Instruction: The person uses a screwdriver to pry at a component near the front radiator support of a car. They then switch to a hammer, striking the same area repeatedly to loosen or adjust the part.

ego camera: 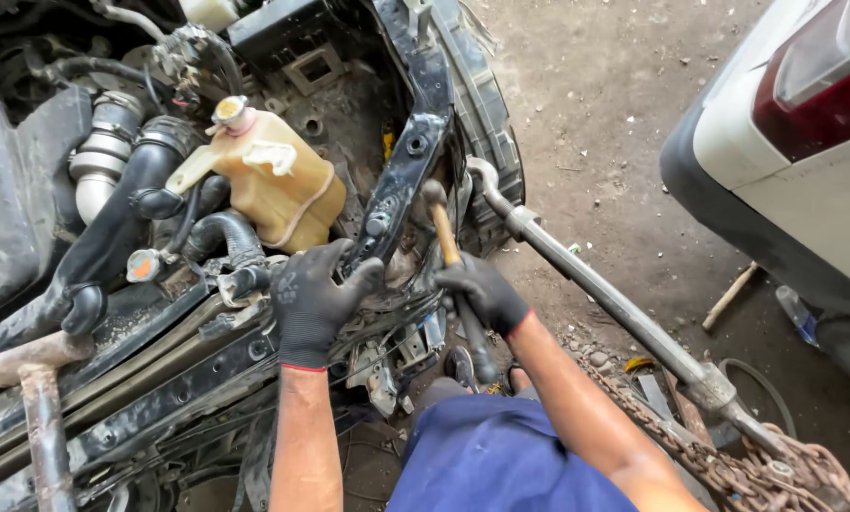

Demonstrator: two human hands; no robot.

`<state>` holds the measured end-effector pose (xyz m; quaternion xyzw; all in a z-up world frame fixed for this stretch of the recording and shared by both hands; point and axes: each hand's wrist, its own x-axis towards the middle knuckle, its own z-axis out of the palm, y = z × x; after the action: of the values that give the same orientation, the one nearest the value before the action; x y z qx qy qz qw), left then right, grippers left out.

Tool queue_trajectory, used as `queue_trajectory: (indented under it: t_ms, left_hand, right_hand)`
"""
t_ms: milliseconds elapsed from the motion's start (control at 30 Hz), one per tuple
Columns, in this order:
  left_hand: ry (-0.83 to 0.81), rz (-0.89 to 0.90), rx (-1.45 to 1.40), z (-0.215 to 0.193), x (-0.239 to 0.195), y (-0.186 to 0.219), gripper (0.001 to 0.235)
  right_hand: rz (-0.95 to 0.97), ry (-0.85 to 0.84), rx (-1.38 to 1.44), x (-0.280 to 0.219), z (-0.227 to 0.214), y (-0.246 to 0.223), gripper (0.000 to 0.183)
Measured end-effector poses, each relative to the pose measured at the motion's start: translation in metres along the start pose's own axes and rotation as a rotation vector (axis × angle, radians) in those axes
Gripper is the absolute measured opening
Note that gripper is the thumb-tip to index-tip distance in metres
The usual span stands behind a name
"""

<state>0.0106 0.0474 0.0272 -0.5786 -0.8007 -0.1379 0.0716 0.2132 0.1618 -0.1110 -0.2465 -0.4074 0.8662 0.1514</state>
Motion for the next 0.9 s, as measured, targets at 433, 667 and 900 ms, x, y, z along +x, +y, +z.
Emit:
queue_trajectory:
  t_ms: [433,667,900]
  left_hand:
    - [0.041,0.076,-0.015,-0.002,0.001,-0.008,0.059]
    - [0.023,0.064,-0.029,-0.006,0.002,-0.007,0.056]
    - [0.016,0.083,0.030,0.000,-0.003,-0.009,0.054]
  right_hand:
    - [0.105,0.228,0.332,0.039,0.038,-0.003,0.017]
    - [0.057,0.053,0.233,0.062,0.018,0.051,0.026]
    - [-0.108,0.116,0.008,0.032,0.037,-0.013,0.016]
